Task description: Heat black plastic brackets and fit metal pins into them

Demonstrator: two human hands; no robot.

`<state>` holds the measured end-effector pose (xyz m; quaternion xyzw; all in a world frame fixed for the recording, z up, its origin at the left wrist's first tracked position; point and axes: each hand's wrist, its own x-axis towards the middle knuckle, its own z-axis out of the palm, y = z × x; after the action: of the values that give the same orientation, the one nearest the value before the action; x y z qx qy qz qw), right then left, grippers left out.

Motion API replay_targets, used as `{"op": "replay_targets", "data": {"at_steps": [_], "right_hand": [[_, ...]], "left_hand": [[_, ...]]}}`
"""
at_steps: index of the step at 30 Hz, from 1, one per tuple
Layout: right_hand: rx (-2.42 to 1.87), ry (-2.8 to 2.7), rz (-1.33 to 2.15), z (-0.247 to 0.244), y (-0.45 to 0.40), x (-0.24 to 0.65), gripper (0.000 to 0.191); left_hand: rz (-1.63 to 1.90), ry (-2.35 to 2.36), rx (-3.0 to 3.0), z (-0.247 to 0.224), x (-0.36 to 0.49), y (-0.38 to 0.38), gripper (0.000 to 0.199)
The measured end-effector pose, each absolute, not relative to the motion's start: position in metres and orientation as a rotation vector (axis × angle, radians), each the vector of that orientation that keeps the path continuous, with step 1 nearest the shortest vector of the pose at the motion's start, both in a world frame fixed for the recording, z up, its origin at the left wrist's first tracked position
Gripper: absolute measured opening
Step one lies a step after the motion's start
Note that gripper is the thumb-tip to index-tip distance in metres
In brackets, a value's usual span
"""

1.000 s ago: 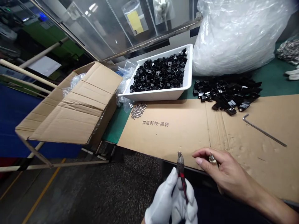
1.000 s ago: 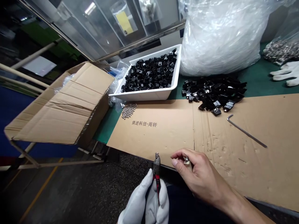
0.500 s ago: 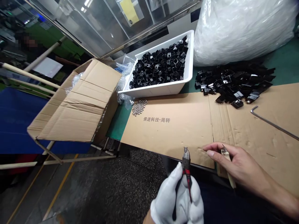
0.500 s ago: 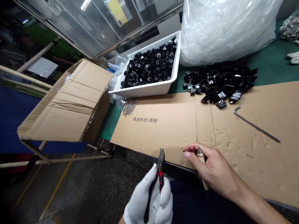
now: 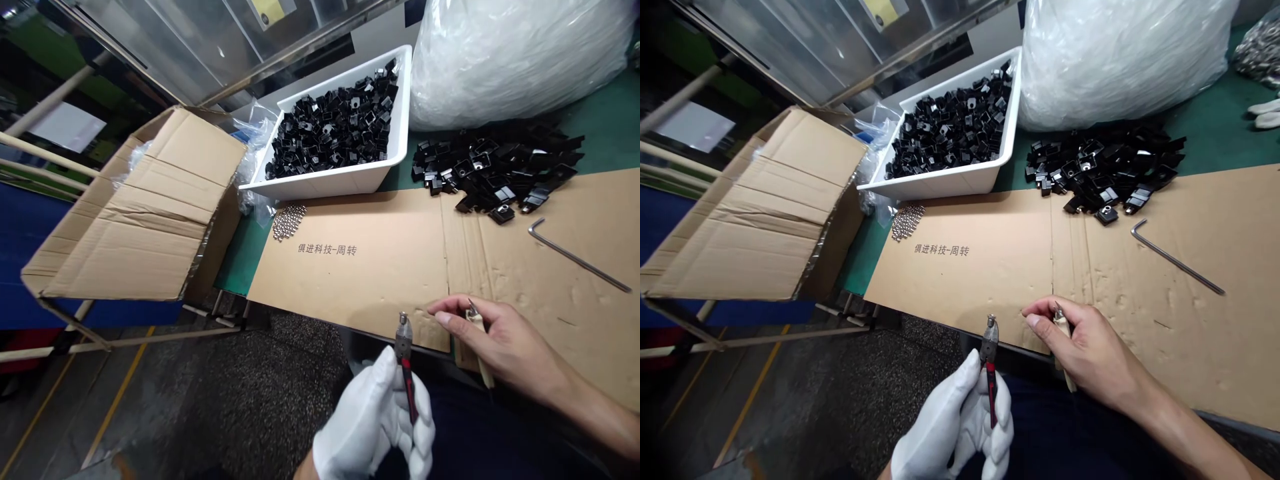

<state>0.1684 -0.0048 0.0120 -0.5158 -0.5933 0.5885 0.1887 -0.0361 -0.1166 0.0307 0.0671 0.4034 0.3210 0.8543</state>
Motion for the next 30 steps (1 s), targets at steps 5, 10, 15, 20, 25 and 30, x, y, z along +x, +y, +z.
{"op": "replay_targets", "data": {"at_steps": [5, 10, 15, 20, 25, 30], "right_hand": [[-1.413, -1.647, 1.66, 0.026, -0.001, 0.161, 0.033], [-1.311, -1.674, 1.63, 0.033, 0.005, 0.152, 0.029], [-1.334, -1.68, 1.646, 0.028, 0.009, 0.146, 0.03], [-1.387, -1.658, 1.628, 0.024, 0.011, 0.14, 0.037], [-1.415, -1.669, 1.652, 0.022, 0.014, 0.139, 0.036], [-1.537, -1.636, 1.633, 0.014, 0.018, 0.148, 0.038]], "left_hand": [[0.629, 0.83, 0.078, 0.04, -0.035, -0.112, 0.072], [0.611, 0.761, -0.033, 0.044, -0.034, -0.109, 0.069], [0.581, 0.747, -0.079, 0.045, -0.034, -0.107, 0.069], [0.546, 0.744, -0.085, 0.043, -0.034, -0.106, 0.07], [0.517, 0.721, -0.105, 0.041, -0.035, -0.106, 0.07], [0.514, 0.708, -0.102, 0.042, -0.037, -0.105, 0.071]]}}
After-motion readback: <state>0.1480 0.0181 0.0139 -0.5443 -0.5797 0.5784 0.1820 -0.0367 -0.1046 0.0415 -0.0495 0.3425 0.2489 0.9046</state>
